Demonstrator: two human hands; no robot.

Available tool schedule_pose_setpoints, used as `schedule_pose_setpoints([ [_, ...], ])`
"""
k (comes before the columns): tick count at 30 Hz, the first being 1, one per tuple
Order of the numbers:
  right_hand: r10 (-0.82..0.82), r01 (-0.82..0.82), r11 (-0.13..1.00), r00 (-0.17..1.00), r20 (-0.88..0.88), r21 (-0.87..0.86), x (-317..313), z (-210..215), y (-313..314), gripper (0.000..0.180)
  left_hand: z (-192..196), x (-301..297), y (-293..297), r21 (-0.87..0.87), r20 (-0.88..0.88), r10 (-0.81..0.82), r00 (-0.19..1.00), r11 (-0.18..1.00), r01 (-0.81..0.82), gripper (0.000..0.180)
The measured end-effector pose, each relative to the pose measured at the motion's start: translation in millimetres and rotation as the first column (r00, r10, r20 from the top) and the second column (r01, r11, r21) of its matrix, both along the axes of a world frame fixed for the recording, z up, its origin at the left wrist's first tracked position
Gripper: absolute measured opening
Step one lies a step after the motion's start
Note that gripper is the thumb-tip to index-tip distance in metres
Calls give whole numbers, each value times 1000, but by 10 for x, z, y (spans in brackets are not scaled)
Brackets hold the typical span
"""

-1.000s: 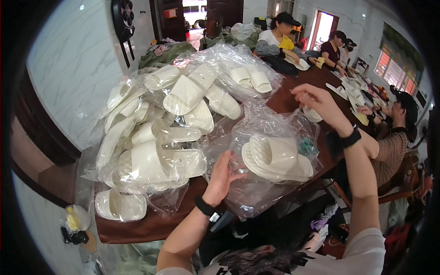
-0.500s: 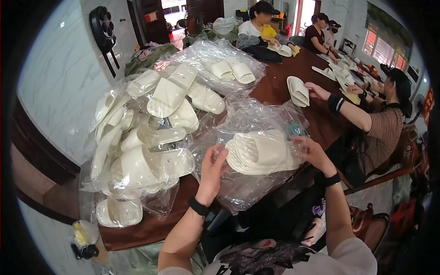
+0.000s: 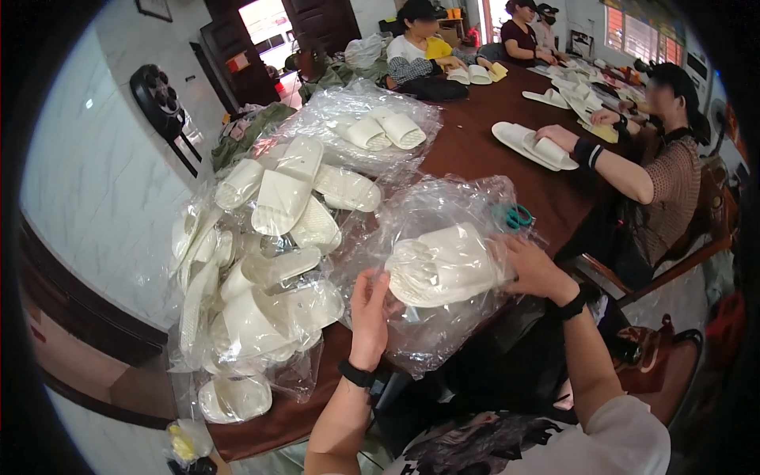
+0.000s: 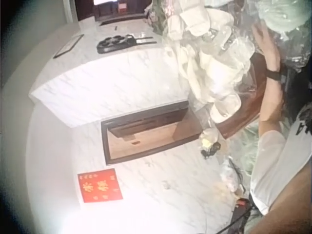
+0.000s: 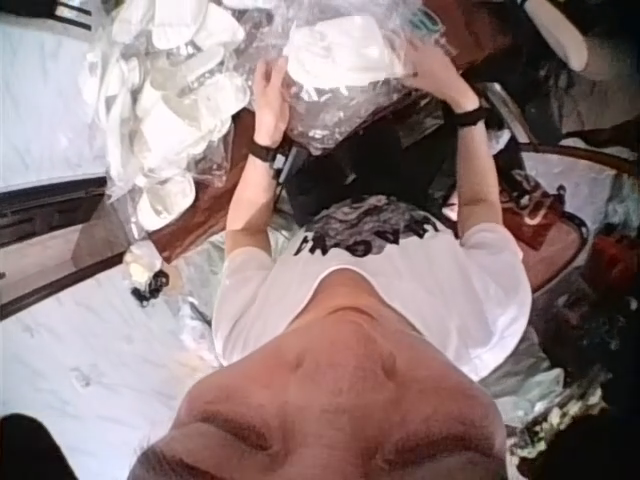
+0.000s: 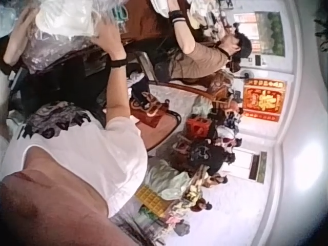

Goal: Taking slippers out of a large green sack and putting them into individual plastic bags for packaging.

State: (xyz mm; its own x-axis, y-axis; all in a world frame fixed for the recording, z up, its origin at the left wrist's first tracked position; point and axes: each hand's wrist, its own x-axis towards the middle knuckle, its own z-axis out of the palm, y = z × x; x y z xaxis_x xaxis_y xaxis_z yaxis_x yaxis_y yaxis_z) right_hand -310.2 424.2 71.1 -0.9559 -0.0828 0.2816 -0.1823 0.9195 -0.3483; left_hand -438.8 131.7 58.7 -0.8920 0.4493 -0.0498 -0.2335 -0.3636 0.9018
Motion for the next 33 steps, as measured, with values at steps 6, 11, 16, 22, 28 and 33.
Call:
schedule_pose_setpoints([
  [6,-127,165,983,927,-354,80,51,95,64,49,-102,-67,-42,-147,-275,49,960,985,-92,20],
  [11,-214,272,961,850,-481,53,247,182,253,49,276,41,-158,20,-260,340,904,938,-347,19],
  [16,-617,482,782,689,-379,-396,394,279,420,50,515,146,-313,42,-150,388,909,921,-386,30],
  [22,-588,6,636,652,-480,-771,470,737,108,49,262,397,-341,-46,-46,170,984,984,-172,36],
  [28,-332,-69,754,818,-470,-653,233,1051,-638,56,93,599,-341,-67,6,127,992,990,-127,40],
  [33,-219,139,846,971,-98,-516,-229,383,-528,51,139,785,-226,-76,61,77,995,994,-73,50],
])
